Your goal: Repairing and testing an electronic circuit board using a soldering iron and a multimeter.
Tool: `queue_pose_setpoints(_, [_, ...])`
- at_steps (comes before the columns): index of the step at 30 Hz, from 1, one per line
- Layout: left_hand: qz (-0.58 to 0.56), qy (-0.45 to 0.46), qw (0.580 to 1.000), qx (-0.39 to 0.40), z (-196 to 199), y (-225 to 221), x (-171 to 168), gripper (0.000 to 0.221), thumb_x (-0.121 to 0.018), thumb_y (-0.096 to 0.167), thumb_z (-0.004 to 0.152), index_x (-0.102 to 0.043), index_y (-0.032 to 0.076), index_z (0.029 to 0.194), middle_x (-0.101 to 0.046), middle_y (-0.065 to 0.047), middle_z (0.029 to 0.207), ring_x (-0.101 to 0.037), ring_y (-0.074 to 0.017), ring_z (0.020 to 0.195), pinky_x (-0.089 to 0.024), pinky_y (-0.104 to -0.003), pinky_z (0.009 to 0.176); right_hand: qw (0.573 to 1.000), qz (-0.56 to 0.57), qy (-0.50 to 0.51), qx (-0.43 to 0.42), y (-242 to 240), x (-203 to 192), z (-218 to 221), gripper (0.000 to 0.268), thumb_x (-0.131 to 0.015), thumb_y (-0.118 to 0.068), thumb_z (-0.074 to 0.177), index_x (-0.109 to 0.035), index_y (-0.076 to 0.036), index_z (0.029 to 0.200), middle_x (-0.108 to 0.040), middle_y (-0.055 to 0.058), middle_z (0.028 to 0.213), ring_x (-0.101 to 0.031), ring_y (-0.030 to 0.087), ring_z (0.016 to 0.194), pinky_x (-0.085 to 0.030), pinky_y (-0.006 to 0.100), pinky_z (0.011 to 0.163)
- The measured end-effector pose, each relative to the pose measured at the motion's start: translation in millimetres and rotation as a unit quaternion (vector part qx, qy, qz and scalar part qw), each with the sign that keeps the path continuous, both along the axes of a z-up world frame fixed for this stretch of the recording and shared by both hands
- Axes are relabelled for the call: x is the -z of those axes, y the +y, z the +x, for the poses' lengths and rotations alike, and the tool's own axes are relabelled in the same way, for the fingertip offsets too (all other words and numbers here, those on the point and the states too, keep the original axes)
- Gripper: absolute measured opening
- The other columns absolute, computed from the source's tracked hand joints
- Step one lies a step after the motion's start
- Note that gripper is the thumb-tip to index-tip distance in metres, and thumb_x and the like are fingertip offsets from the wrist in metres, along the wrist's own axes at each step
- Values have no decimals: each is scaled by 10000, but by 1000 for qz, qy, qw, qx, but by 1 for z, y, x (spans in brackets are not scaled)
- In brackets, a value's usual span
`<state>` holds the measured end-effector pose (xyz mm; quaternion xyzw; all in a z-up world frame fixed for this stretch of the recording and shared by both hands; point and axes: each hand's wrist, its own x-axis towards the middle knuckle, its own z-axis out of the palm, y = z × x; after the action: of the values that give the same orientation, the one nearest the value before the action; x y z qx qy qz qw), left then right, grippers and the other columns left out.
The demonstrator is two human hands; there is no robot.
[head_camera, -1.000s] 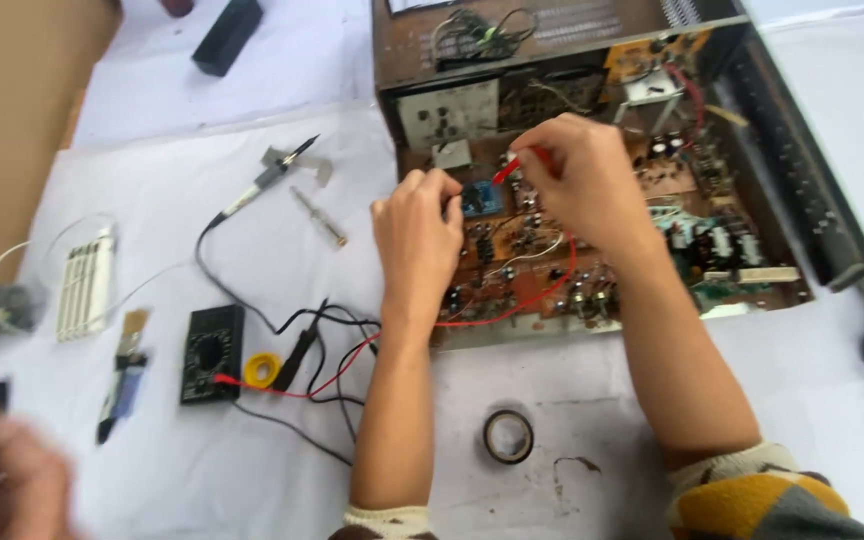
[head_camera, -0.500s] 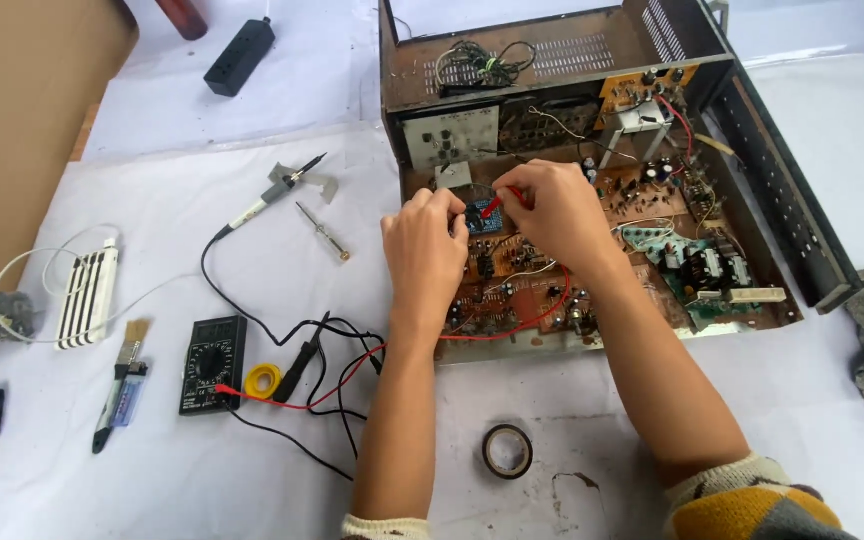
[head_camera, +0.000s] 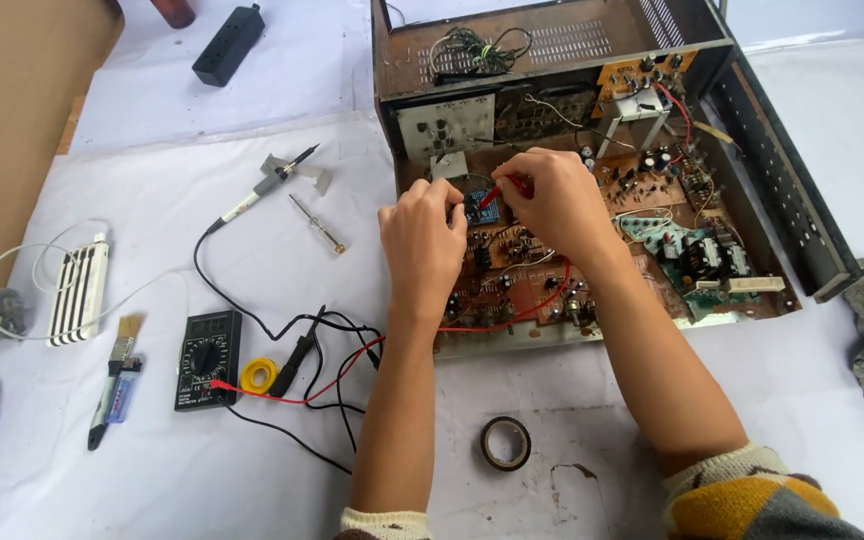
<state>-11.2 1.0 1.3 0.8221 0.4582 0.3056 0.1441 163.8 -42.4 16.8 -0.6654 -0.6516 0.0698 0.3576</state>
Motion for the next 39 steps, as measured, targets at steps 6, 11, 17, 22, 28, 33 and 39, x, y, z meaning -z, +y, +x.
queue_pose_setpoints(6, [-5,-1,1000,-1,-1,-1,-2,66,-700,125,922,-707,154,981,-632,4,857,-703,-210,849,-477,-450,889,1000,-7,5,-3,1,-1,0,150,-675,-4,954,-784,-1,1058,-736,194,877,-732,346,751,-594,412,563])
queue_pose_setpoints(11, [1,10,1000,-4,-1,-2,-4,55,-696,166,947,-710,168,1000,-628,16,852,-705,-194,836,-482,-438,886,1000,-7,-4,-7,0,-6,-2,148,-683,-9,949,-781,2,1060,-735,197,882,-732,344,752,-595,429,556])
queue_pose_setpoints(17, [-8,15,1000,-2,-1,-5,-13,50,-684,204,987,-713,164,993,-627,11,829,-705,-186,817,-487,-439,895,999,-24,-23,-3,3,-4,1,157,-689,-29,924,-785,-16,1047,-734,166,865,-728,315,751,-601,430,559])
queue_pose_setpoints(22, [-12,20,1000,-2,-1,-5,-13,55,-707,210,973,-725,173,1010,-662,10,838,-716,-209,850,-484,-447,900,999,-35,-4,3,3,-4,0,163,-678,-25,928,-795,-22,1041,-743,156,862,-732,317,746,-604,424,586])
queue_pose_setpoints(28, [-21,22,999,-10,-2,-4,-10,59,-702,213,975,-725,178,1017,-680,14,839,-718,-195,859,-474,-432,917,999,-47,5,-4,3,-6,0,175,-658,-49,939,-791,-24,1051,-741,151,870,-722,312,731,-599,423,607])
queue_pose_setpoints(33, [-20,20,1000,-9,-2,-5,-11,62,-710,209,968,-732,172,1014,-690,3,833,-719,-207,858,-474,-438,915,999,-47,11,-7,0,-7,-1,174,-657,-52,941,-789,-19,1050,-741,159,875,-720,316,720,-592,430,598])
queue_pose_setpoints(39, [-11,23,1000,-12,-1,-3,-9,65,-690,232,983,-731,196,1018,-675,23,815,-706,-188,842,-471,-424,907,999,-47,16,-13,3,-5,1,191,-650,-52,947,-787,-13,1074,-738,157,874,-705,281,689,-586,420,596])
